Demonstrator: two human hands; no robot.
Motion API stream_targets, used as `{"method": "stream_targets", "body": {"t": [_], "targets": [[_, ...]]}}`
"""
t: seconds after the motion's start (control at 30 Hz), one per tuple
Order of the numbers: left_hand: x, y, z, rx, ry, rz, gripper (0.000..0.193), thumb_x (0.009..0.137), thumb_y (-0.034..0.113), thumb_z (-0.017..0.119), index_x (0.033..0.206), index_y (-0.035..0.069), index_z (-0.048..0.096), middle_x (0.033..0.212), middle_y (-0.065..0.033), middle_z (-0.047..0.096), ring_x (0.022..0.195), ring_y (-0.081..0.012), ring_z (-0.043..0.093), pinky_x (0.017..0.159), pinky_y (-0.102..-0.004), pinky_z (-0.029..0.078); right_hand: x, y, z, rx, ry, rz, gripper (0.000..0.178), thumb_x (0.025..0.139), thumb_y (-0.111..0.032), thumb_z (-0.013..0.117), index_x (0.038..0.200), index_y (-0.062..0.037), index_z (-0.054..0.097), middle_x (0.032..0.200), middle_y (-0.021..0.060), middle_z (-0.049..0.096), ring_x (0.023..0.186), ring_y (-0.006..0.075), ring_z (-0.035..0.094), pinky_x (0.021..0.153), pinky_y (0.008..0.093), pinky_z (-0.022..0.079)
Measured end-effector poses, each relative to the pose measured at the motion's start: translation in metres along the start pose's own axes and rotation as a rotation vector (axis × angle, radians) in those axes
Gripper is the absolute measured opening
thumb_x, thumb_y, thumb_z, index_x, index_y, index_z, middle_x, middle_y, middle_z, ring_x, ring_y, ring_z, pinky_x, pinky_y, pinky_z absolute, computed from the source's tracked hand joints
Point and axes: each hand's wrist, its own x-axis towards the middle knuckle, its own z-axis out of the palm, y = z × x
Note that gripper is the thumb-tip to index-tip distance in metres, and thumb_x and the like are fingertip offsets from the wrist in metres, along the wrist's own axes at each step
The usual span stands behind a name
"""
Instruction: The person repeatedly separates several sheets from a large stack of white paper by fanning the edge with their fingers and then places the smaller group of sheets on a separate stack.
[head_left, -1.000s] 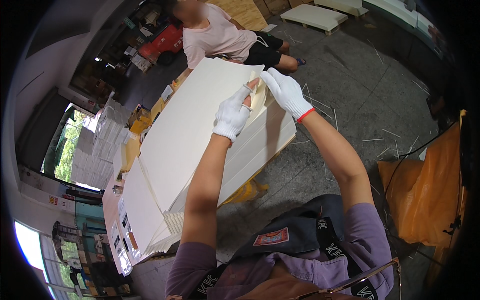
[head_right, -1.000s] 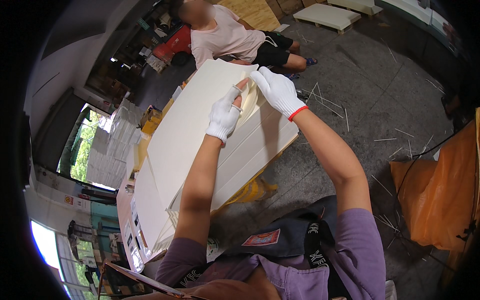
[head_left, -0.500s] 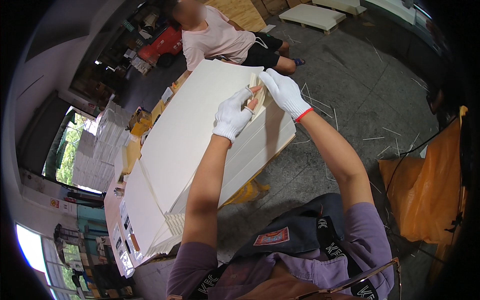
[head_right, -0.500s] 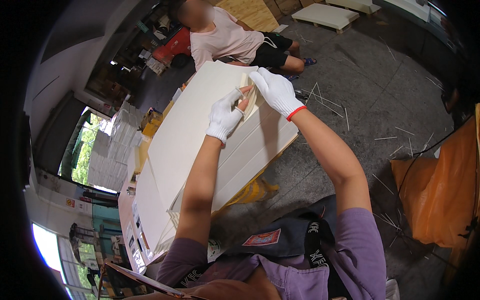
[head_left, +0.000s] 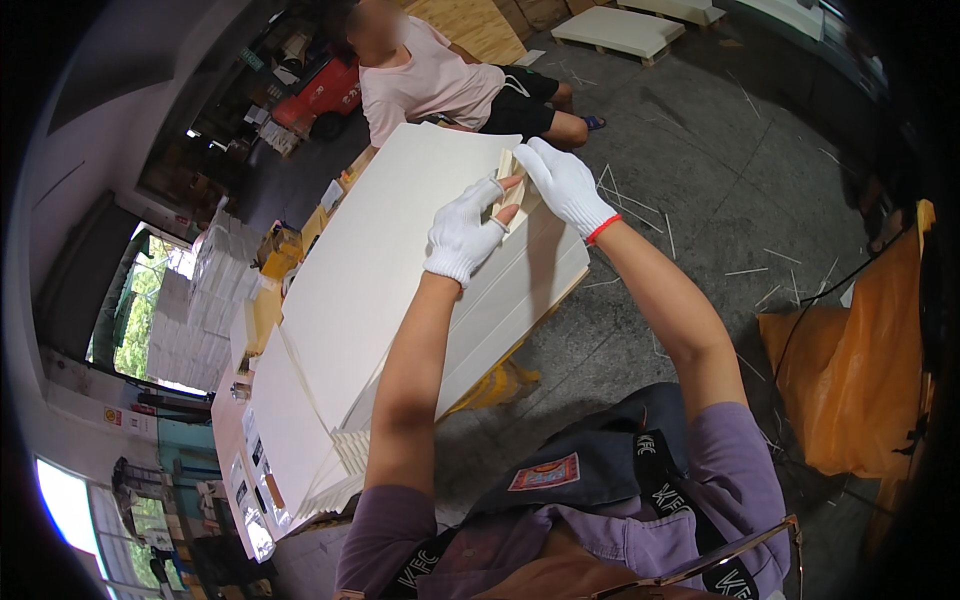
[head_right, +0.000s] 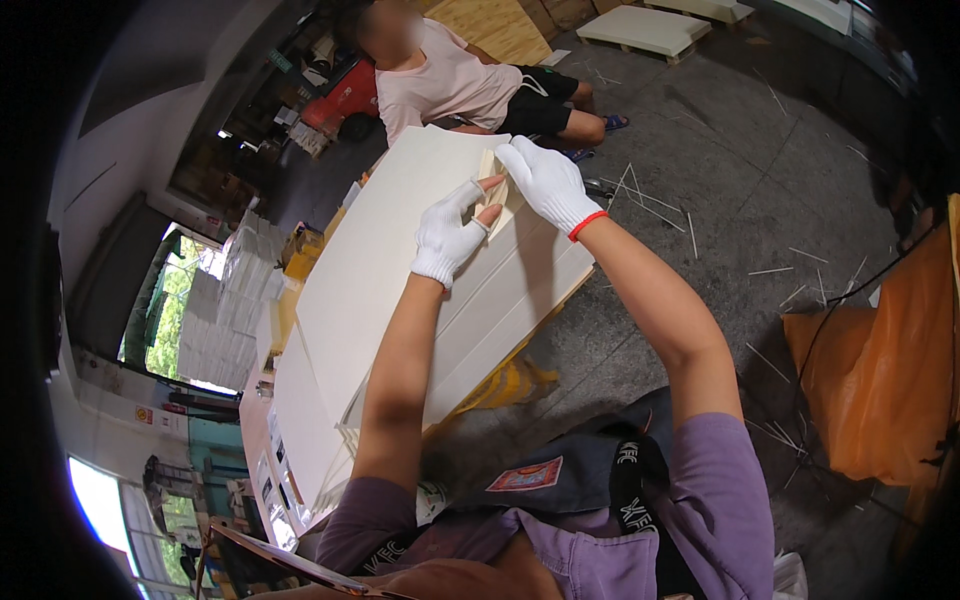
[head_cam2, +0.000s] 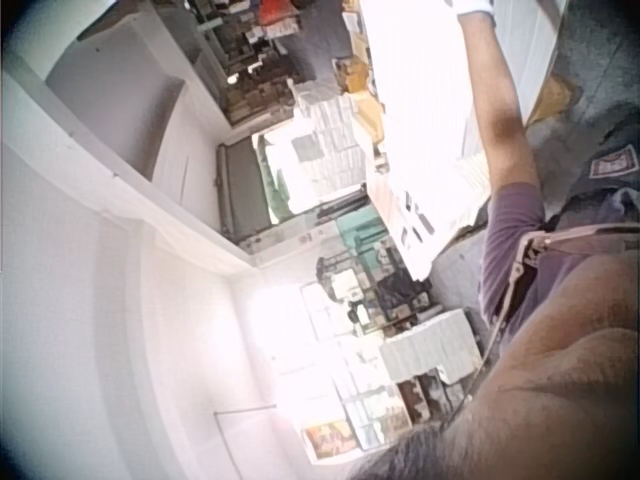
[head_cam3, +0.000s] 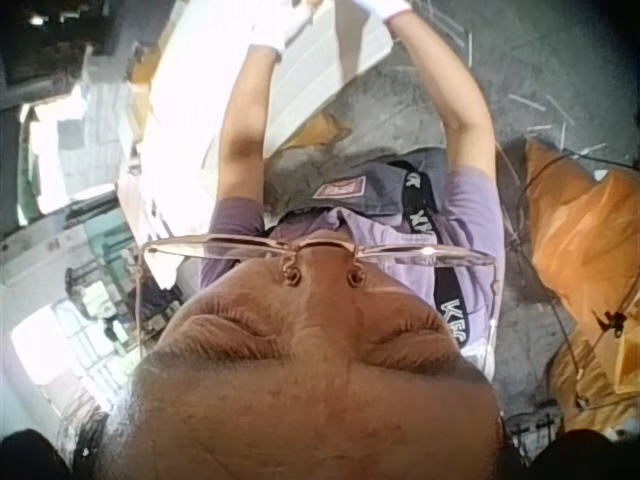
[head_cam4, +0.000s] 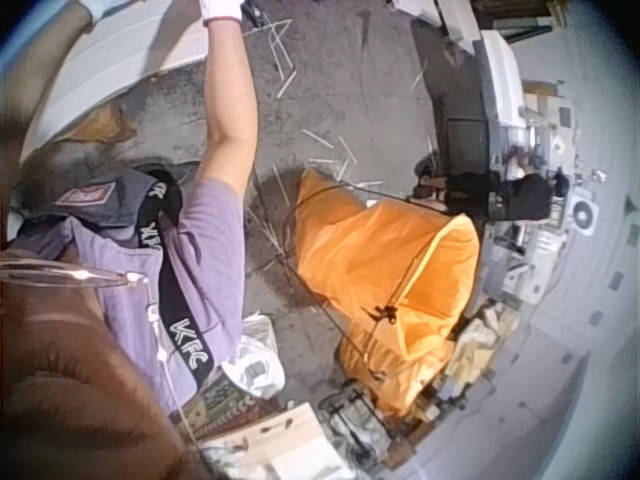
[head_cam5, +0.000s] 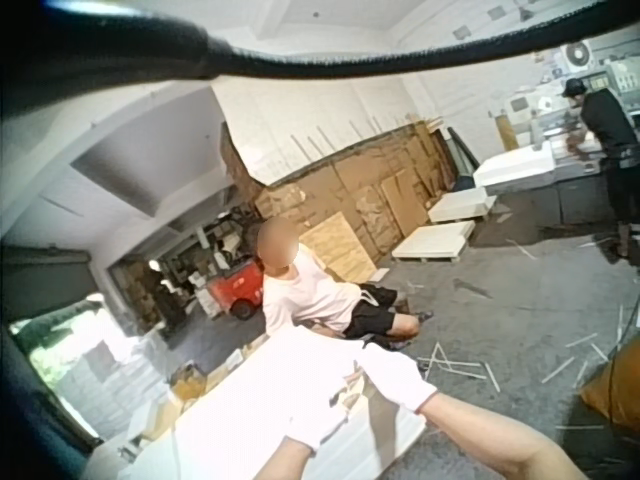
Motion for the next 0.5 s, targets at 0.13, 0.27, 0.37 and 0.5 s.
{"method": "stream_targets", "body": {"t": [0.13,0.27,0.37,0.5], "targets": [[0.001,0.001,0.001,-0.002,0.01,0.003,0.038,0.09,0.031,0.064,0.128,0.028,0.065,0.125,-0.0107,0.065,0.107,-0.0325,0.065,0.093,-0.0392,0.052,0.0,-0.002,-0.002,-0.001,-0.001,0.017,0.048,0.102,-0.05,0.035,0.102,-0.0069,0.057,0.089,0.0201,0.063,0.088,0.0411,0.062,0.076,0.0467,0.046],[0.001,0.002,0.0,-0.011,0.006,0.027,0.039,0.09,0.026,0.064,0.129,0.029,0.064,0.126,-0.0121,0.065,0.106,-0.0321,0.066,0.091,-0.0386,0.054,0.001,0.001,-0.002,0.0,0.012,0.005,0.046,0.101,-0.05,0.04,0.105,-0.0082,0.057,0.089,0.0224,0.067,0.089,0.0437,0.063,0.073,0.0504,0.047],[-0.001,-0.004,0.009,0.027,0.179,0.155,0.042,0.09,0.021,0.063,0.131,0.028,0.063,0.126,-0.0126,0.065,0.104,-0.0318,0.067,0.087,-0.0383,0.055,0.0,-0.008,-0.01,-0.164,0.028,-0.025,0.044,0.101,-0.048,0.042,0.103,-0.0077,0.06,0.088,0.0191,0.064,0.085,0.0404,0.063,0.074,0.0454,0.048],[-0.012,-0.005,0.012,-0.068,0.3,0.14,0.048,0.088,0.012,0.065,0.134,0.021,0.061,0.112,-0.0164,0.069,0.089,-0.0307,0.071,0.079,-0.0362,0.056,-0.012,-0.035,-0.012,0.405,0.321,0.091,0.043,0.095,-0.042,0.062,0.116,-0.0043,0.062,0.099,0.011,0.069,0.094,0.0221,0.067,0.083,0.0329,0.05]]}}
